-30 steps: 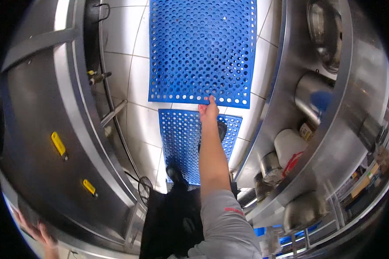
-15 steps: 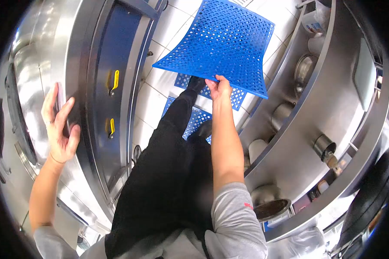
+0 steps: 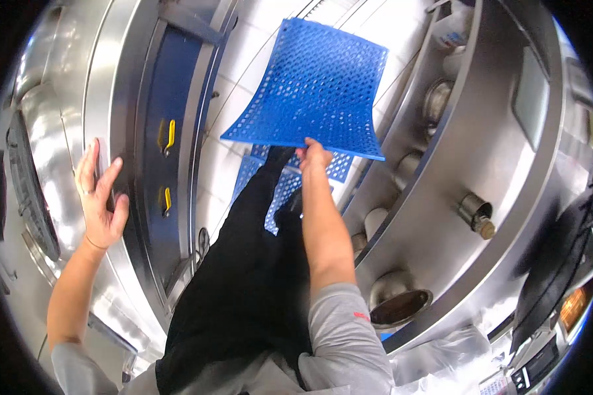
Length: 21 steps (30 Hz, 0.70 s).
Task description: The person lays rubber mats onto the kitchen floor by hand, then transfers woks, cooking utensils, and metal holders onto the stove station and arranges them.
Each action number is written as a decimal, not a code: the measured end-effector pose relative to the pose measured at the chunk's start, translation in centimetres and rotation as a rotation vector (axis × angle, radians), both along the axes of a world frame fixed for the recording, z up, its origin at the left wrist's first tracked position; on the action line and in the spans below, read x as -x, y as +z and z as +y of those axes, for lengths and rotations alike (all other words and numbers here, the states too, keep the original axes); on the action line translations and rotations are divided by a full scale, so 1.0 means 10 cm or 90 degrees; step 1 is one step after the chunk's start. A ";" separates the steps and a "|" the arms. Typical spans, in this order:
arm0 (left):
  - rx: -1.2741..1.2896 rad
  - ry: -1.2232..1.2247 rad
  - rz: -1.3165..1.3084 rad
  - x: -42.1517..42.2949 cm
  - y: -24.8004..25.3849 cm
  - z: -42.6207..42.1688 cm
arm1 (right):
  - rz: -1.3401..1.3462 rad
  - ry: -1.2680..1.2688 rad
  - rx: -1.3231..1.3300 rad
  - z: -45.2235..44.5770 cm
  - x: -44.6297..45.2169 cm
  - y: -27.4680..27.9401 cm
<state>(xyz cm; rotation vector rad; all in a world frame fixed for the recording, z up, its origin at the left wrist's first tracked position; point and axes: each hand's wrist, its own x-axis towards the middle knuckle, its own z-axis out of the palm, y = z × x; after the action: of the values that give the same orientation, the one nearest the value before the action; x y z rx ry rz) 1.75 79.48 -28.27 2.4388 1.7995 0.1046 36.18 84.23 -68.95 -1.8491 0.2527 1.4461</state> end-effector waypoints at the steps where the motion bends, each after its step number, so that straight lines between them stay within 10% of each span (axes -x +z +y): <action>1: -0.002 0.002 0.002 0.00 0.03 0.01 | -0.031 -0.010 0.016 0.10 0.06 0.10; 17: 0.036 0.115 -0.173 0.16 0.38 0.49 | -0.055 0.103 -0.221 3.74 -0.34 3.16; 21: 0.032 0.076 -0.262 0.07 0.57 1.93 | 0.020 0.144 -0.321 4.61 -0.41 3.72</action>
<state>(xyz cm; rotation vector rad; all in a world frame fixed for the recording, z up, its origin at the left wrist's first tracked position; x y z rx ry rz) 1.09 98.75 -22.55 2.0801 1.7288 0.5226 40.30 130.34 -31.76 -1.4739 -0.2942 1.5196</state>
